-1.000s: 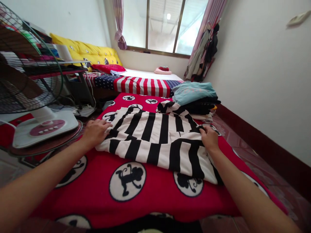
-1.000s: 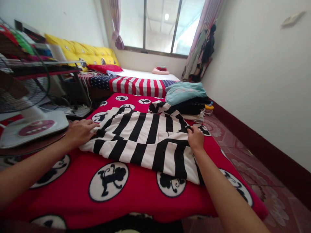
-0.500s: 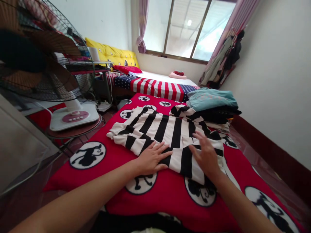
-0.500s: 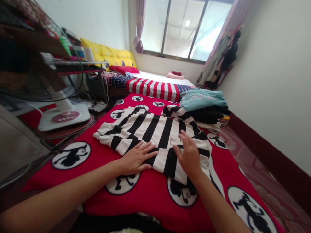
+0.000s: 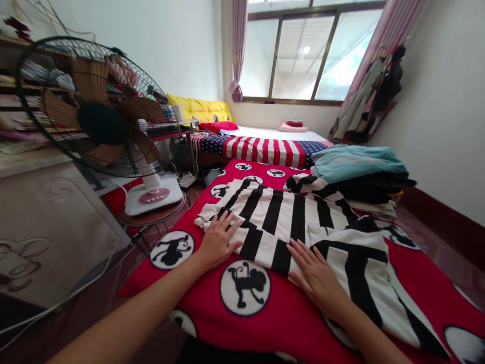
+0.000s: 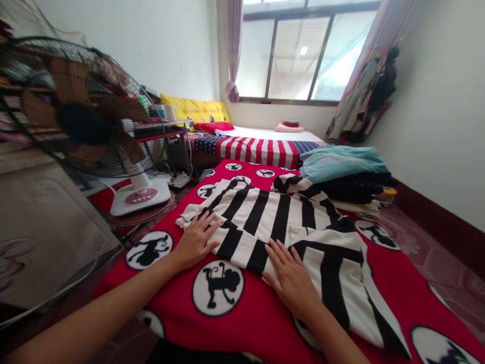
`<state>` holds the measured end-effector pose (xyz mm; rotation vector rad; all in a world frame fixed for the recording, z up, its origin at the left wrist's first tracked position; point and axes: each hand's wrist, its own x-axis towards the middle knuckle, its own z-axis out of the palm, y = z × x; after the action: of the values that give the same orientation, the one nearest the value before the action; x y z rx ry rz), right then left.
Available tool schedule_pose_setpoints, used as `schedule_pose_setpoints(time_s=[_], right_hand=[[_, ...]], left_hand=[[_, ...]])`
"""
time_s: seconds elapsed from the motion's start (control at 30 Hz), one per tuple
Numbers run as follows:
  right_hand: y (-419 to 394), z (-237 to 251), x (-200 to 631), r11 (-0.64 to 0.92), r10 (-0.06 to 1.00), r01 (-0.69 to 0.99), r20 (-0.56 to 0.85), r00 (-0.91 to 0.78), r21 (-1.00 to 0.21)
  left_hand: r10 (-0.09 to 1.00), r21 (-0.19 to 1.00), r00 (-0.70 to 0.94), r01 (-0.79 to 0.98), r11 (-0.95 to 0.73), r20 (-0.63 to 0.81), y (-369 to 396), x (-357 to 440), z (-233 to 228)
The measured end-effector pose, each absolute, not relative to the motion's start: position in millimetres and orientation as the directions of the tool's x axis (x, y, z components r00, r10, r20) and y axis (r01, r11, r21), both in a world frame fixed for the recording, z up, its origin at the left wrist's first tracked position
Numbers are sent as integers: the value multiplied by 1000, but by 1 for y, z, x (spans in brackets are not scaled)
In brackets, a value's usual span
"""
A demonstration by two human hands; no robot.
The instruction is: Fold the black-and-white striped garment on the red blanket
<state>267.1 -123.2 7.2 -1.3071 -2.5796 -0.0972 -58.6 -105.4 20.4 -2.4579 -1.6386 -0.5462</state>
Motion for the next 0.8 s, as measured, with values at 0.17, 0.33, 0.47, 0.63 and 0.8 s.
schedule_pose_setpoints(time_s=[0.17, 0.33, 0.47, 0.63, 0.8], right_hand=[[-124, 8, 265, 586, 794, 809, 238, -559, -57], [-127, 13, 262, 573, 808, 815, 232, -542, -92], [-129, 17, 261, 566, 816, 813, 231, -530, -136], [-130, 16, 264, 554, 827, 792, 276, -490, -256], [-132, 13, 268, 532, 840, 717, 387, -380, -451]], left_hand=[[946, 86, 266, 954, -286, 186, -89, -71, 45], [968, 46, 247, 967, -249, 38, -75, -39, 86], [885, 167, 398, 881, -442, 243, -75, 22, 77], [749, 241, 589, 713, -658, 302, -78, 73, 24], [780, 220, 542, 758, -614, 313, -79, 77, 4]])
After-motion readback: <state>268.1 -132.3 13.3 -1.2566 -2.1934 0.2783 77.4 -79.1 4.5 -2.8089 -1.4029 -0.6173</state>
